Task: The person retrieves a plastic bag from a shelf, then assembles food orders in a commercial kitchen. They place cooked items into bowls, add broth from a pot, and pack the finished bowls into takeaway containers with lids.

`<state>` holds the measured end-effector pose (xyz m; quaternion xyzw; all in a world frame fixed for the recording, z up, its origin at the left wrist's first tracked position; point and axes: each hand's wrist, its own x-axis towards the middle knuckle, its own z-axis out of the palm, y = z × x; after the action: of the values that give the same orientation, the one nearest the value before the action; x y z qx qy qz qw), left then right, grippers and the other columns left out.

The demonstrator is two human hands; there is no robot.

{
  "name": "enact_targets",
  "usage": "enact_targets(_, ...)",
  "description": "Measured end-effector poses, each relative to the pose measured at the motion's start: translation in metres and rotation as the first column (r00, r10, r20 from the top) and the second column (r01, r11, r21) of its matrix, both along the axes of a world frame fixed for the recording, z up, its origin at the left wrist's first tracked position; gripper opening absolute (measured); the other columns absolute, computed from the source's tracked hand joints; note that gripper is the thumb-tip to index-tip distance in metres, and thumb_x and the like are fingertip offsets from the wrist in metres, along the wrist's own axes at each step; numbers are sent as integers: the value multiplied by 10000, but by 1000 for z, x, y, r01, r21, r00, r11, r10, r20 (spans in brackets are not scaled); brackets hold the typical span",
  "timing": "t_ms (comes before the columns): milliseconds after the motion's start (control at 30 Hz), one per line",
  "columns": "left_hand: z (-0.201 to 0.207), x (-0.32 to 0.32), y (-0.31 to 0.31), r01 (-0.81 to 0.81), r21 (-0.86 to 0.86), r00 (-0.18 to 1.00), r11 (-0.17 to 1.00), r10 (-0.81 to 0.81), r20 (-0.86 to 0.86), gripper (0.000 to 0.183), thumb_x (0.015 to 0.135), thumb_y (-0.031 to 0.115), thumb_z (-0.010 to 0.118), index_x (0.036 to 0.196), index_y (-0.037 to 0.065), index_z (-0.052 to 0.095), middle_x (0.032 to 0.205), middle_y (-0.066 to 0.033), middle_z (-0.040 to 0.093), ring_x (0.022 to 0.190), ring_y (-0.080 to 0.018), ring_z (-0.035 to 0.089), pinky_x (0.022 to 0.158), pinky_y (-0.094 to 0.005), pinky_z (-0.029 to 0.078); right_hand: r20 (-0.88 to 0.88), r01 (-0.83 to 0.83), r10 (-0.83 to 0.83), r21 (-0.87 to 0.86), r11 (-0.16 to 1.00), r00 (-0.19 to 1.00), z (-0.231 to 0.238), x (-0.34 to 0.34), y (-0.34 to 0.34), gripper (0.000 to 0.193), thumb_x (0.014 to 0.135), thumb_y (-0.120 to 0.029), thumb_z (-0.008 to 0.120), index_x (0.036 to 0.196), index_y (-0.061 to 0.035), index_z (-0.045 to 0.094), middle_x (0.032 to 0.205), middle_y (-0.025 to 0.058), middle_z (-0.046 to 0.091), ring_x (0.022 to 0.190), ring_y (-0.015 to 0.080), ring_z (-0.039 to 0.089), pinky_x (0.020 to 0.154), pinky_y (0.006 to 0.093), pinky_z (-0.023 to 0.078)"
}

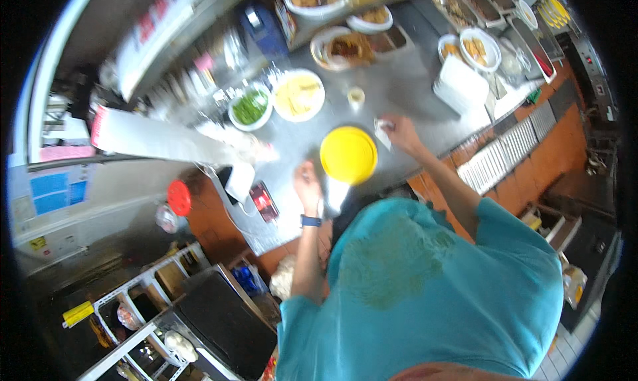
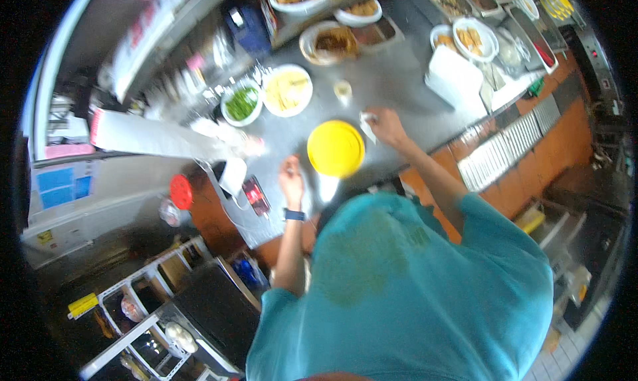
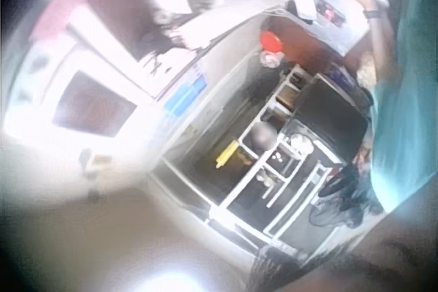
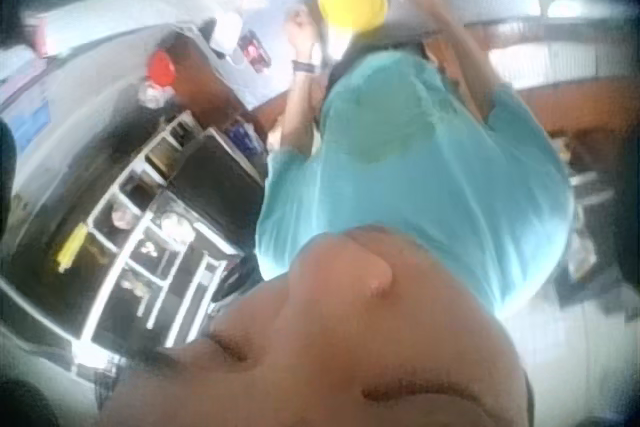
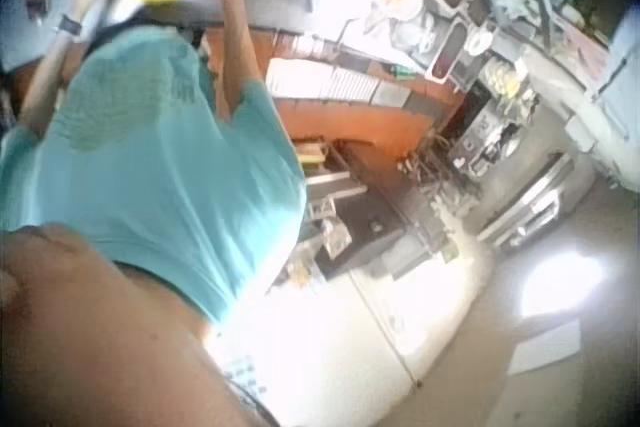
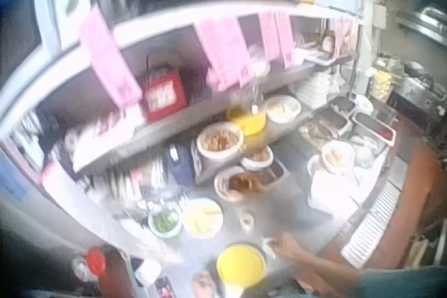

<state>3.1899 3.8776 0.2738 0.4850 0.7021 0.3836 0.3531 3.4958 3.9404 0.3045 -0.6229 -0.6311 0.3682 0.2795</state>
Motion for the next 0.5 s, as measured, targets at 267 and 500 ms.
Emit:
enact_targets(267,-86,38,51,-253,-253,825,934,345,448,211,884,107,708,1013,-60,713,997,-42,688,885,-140,593,821,-285,479,15,-148,156,-247,958,988,-102,-82,55,519,1001,-475,449,1050,-25,702,1064,249,668,1036,421,625,905,458,467)
enact_targets(500,-82,46,50,-278,-346,788,896,419,452,201,873,150,704,968,-27,700,947,-49,657,842,-174,591,752,-324,488,-42,-452,465,-323,832,885,-105,-72,90,460,867,-479,645,968,-39,735,932,207,704,893,358,670,828,425,512)
